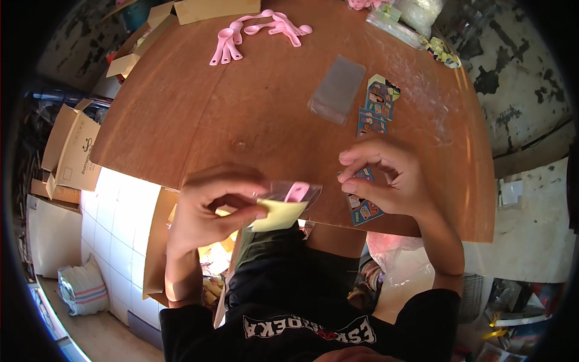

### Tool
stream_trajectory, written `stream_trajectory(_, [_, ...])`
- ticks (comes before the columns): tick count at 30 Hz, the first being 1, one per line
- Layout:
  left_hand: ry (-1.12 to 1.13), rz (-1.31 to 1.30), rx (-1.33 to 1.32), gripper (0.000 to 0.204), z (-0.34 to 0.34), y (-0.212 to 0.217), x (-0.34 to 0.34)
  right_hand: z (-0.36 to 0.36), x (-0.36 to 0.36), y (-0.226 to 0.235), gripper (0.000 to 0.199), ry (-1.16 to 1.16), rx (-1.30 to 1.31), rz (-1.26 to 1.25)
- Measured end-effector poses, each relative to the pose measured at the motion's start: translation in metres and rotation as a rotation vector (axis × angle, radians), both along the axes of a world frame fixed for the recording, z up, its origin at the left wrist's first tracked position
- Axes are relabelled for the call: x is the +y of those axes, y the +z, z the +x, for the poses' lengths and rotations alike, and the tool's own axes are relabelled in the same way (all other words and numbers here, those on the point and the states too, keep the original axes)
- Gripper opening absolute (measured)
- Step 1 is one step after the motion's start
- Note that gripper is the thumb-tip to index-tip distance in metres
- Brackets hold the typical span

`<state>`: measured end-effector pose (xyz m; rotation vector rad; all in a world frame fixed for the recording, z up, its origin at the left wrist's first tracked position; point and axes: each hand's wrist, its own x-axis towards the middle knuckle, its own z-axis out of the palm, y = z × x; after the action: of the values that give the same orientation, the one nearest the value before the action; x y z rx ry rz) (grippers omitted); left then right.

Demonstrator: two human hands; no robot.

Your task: The person repeatedly picks up pink plastic spoons and places them into small clear plastic bags along with yellow sticky notes. The person seals each bag and sets it aside on the table. The process is repeated multiple times with the same items.

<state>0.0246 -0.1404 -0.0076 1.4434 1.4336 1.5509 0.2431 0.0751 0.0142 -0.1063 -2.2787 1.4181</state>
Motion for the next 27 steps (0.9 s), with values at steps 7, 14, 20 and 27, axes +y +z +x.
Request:
stream_trajectory(7, [-0.033, -0.682, 0.631, 0.047, -0.022, -0.041, -0.089, 0.032, 0.008, 0.009, 0.019, -0.084, -0.340, 0.512])
stream_trajectory(14, [-0.383, -0.698, 0.541, 0.046, -0.001, -0.052, -0.077, -0.041, 0.066, -0.020, 0.013, -0.359, -0.039, 0.741])
stream_trajectory(20, [-0.450, -0.042, 0.568, 0.028, 0.029, 0.013, 0.001, -0.065, 0.097, -0.047, 0.012, -0.445, -0.198, 0.660])
stream_trajectory(27, [-0.130, -0.048, 0.823, 0.020, -0.004, 0.015, 0.083, -0.066, 0.093, -0.051, 0.009, -0.461, -0.040, 0.717])
